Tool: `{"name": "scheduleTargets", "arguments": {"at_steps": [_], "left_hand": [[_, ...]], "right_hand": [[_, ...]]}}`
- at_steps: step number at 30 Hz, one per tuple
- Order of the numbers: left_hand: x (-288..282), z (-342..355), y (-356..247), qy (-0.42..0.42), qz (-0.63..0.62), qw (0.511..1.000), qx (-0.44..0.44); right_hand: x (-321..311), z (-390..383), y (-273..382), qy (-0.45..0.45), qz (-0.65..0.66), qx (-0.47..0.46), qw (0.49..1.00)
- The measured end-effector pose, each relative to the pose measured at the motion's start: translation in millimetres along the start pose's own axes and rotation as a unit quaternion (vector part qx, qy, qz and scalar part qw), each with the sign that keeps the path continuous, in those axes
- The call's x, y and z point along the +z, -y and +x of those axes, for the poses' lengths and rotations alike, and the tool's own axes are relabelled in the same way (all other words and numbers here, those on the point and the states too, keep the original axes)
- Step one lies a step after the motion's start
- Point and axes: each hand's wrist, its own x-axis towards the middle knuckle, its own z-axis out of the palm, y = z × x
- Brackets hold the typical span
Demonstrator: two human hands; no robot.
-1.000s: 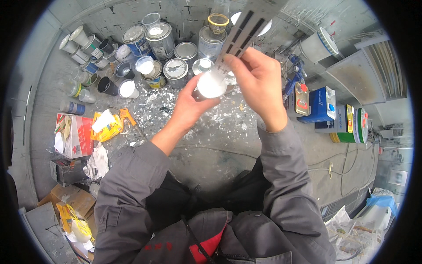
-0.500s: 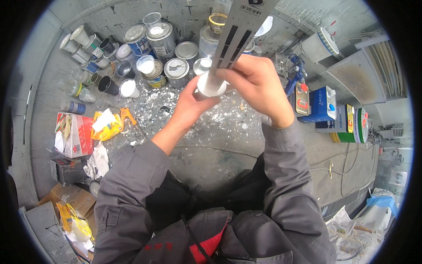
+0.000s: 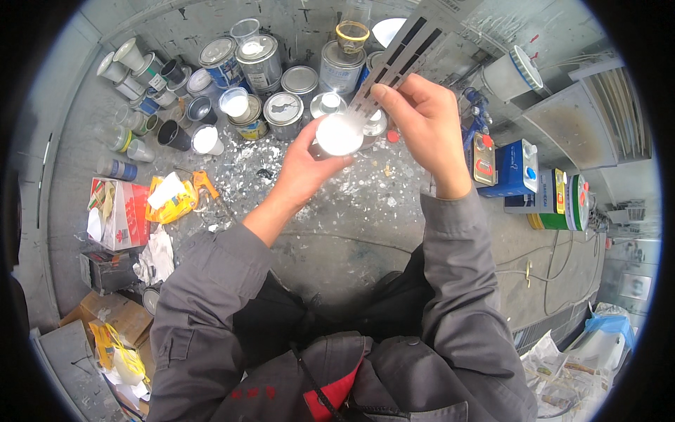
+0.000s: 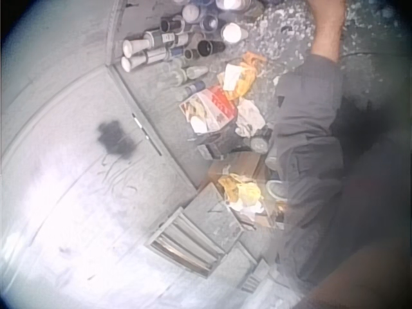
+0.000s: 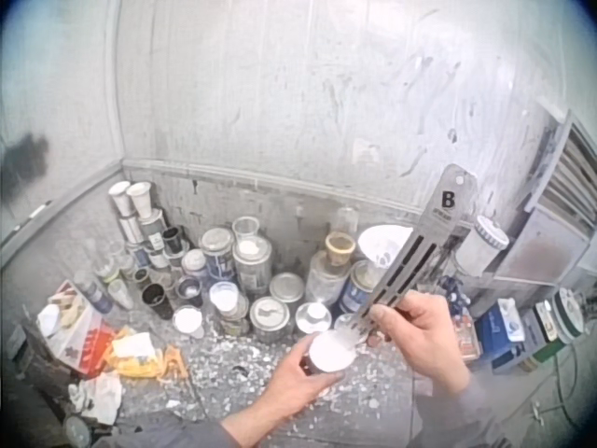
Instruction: The person mixes white paint in a small container using a metal stirrer, then pours the mixture into a spray gun. Afterward, they wipe a newspaper-covered car part with a cloth.
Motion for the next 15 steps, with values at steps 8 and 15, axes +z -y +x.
{"name": "scheduleTargets", "arguments": {"at_steps": [8, 15], "left_hand": [[-1, 1, -2, -0.009, 0.012, 1.000, -0.002], [-2, 2, -4, 0.004, -0.013, 1.000, -0.009]], "right_hand": [[-3, -3, 3, 0.029, 0.012, 0.025, 0.999], [-13, -1, 5, 0.158, -0.082, -0.145, 0.973]]}}
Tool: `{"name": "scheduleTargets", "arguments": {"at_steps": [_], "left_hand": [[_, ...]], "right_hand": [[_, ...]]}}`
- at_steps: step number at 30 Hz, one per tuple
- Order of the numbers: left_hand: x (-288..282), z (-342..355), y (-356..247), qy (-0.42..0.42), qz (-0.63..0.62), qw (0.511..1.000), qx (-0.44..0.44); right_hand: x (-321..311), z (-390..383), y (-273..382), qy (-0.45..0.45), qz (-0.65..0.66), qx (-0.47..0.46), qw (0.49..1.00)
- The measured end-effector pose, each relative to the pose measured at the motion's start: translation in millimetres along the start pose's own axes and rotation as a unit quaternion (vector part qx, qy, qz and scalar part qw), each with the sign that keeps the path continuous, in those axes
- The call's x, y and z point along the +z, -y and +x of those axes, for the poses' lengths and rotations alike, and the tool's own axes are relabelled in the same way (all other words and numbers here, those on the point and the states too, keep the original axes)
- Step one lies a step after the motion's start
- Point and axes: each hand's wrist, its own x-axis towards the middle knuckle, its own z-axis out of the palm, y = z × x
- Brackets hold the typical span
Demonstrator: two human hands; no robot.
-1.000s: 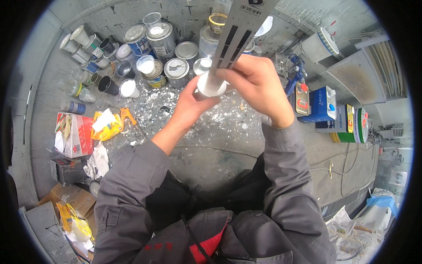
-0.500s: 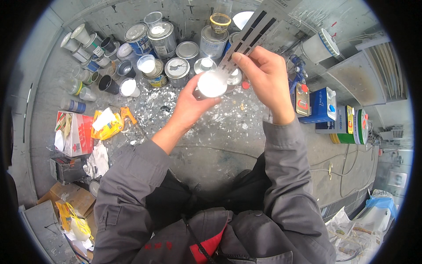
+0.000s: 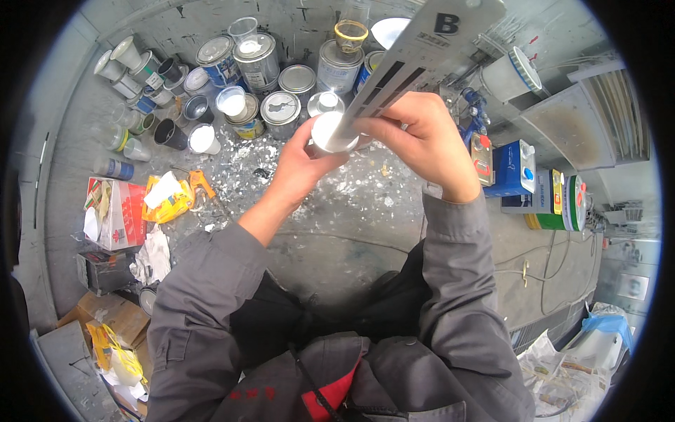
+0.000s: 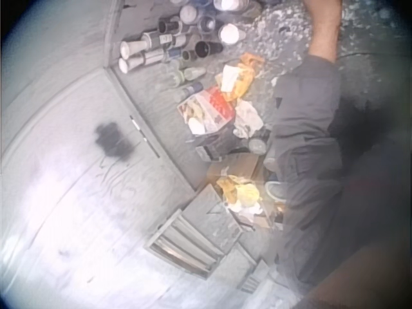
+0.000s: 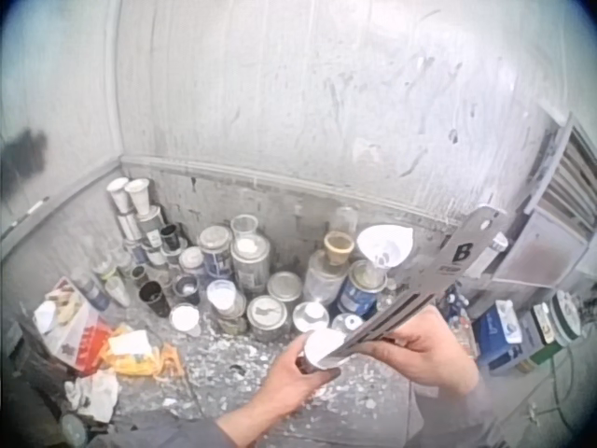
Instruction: The person mixes white paint in a small container using a metal stirrer, then pours the mixture into a spray gun. Afterward, they wipe a newspaper-covered car part with a cloth.
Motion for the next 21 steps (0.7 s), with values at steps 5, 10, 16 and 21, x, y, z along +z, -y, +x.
{"name": "scheduleTargets", "arguments": {"at_steps": [5, 10, 16, 21], "left_hand": [[0, 0, 3, 0.008, 0.016, 1.000, 0.003], [2, 0, 7, 0.005, 0.042, 0.999, 0.017], [3, -2, 1, 0.004, -0.015, 1.000, 0.012], [2, -2, -2, -0.005, -0.019, 1.000, 0.000]], "right_hand": [[-5, 0, 1, -0.007, -0.024, -0.004, 1.000], [-3, 0, 1, -0.084, 0.021, 0.027, 0.996], [6, 0, 1, -0.144, 0.091, 0.145, 0.975], [16, 3, -1, -0.148, 0.088, 0.169, 0.971]]}}
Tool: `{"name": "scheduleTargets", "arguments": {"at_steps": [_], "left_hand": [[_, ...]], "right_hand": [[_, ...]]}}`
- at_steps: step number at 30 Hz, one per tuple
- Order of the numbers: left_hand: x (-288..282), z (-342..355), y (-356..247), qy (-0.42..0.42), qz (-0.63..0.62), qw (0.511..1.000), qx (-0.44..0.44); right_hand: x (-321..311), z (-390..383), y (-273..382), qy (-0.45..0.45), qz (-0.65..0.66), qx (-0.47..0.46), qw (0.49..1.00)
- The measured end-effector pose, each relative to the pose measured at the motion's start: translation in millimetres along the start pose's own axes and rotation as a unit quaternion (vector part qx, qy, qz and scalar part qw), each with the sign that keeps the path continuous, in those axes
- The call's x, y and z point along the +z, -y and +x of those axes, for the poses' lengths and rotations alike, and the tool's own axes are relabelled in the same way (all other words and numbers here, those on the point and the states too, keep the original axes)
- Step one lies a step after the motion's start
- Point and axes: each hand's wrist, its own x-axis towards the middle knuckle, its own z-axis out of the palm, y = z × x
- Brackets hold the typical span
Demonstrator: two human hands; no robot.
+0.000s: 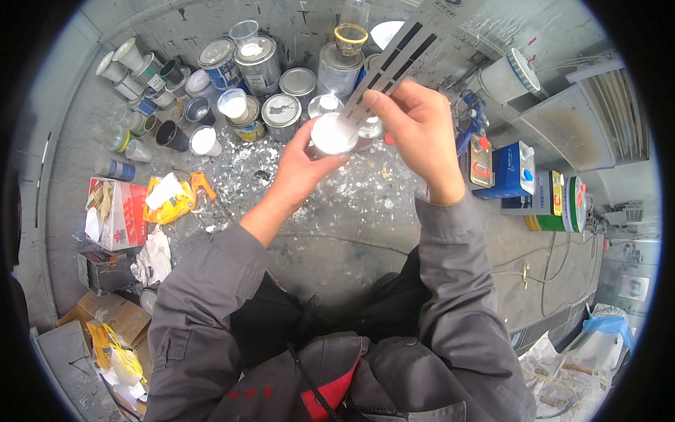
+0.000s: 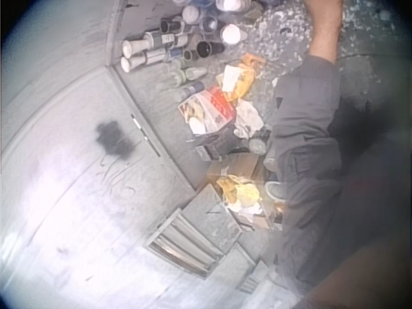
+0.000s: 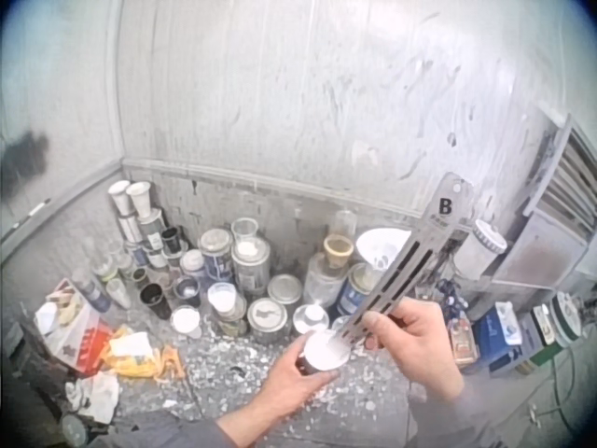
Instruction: The person mixes white paint in a small container using a metal stirrer, then pours the mixture into a spray gun. Afterward, they wipe a newspaper-covered car part with a cloth.
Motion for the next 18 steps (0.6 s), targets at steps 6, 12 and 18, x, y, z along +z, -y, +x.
{"name": "scheduleTargets", "arguments": {"at_steps": [6, 12, 18], "left_hand": [[-3.6, 3.5, 7.0, 0.009, 0.056, 0.998, -0.010], [-1.5, 2.0, 8.9, 0.015, 0.033, 0.999, 0.008], [-1.4, 2.4, 5.6, 0.007, 0.021, 1.000, 0.013]], "right_hand": [[-1.1, -2.4, 4.8, -0.015, 0.061, -0.017, 0.998], [-1.9, -2.3, 9.9, -0.030, 0.016, -0.029, 0.999], [5.2, -2.3, 2.9, -0.024, -0.007, 0.003, 1.000]]}}
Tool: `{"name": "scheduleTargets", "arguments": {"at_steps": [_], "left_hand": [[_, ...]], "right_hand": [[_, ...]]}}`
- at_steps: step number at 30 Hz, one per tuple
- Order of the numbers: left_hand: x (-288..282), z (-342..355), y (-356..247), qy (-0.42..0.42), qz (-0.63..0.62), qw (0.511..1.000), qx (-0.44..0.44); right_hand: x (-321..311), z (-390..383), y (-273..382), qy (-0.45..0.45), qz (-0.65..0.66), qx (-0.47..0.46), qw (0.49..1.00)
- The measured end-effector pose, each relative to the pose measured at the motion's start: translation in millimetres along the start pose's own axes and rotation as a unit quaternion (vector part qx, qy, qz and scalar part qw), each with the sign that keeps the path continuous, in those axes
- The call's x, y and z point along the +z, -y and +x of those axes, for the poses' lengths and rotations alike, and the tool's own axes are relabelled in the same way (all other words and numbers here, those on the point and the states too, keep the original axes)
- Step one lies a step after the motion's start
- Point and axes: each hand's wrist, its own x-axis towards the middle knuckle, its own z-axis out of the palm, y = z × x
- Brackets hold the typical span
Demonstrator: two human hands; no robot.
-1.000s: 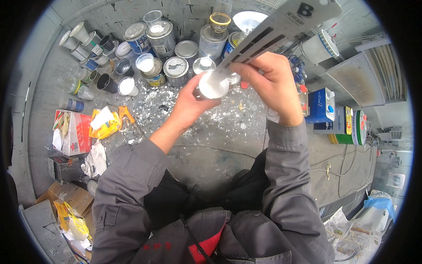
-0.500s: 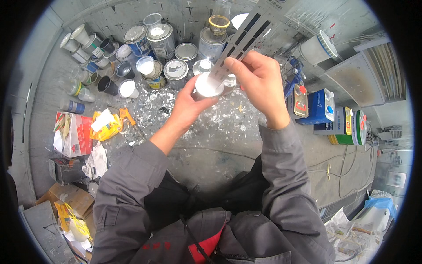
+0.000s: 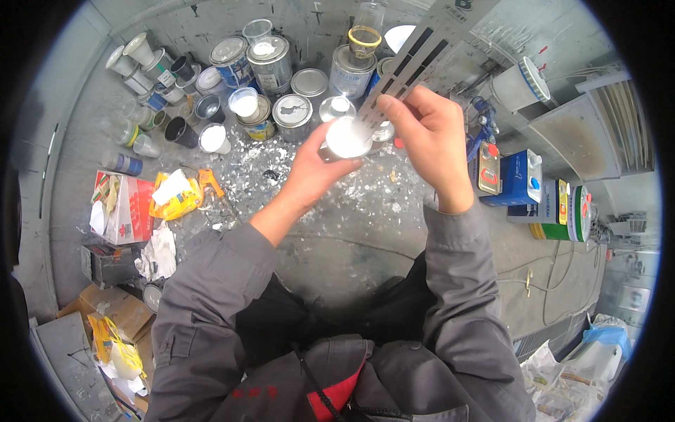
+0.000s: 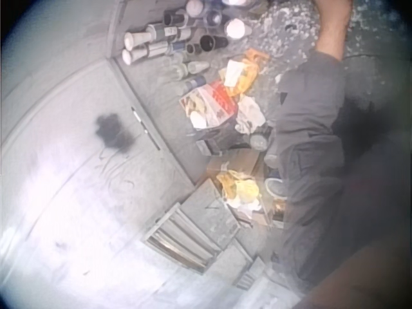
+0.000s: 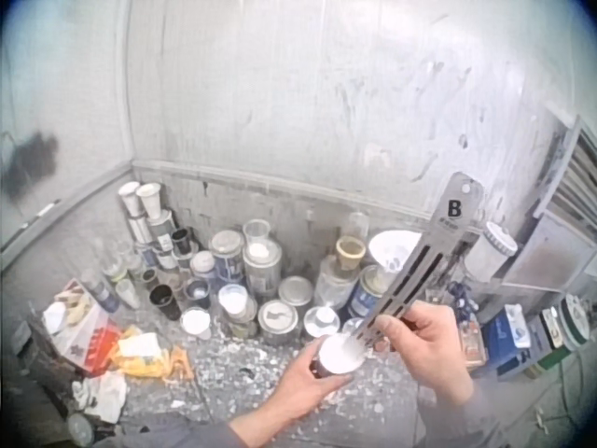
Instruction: The person mixes white paint in a small container using a metal stirrer, then pours the mixture into a spray gun. Afterward, they wipe a newspaper-covered car part with a cloth.
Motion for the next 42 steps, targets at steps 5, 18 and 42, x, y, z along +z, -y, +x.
{"name": "scheduleTargets", "arguments": {"at_steps": [5, 18, 42], "left_hand": [[0, 0, 1, 0.000, 0.026, 0.999, -0.021], [0, 3, 11, -0.022, 0.026, 0.999, 0.034], [4, -1, -4, 0.003, -0.038, 0.998, -0.041]], "right_hand": [[0, 2, -2, -0.001, 0.039, -0.037, 0.999], [3, 1, -11, -0.024, -0.020, -0.026, 0.999], [1, 0, -1, 0.012, 0.008, -0.001, 1.000]]}}
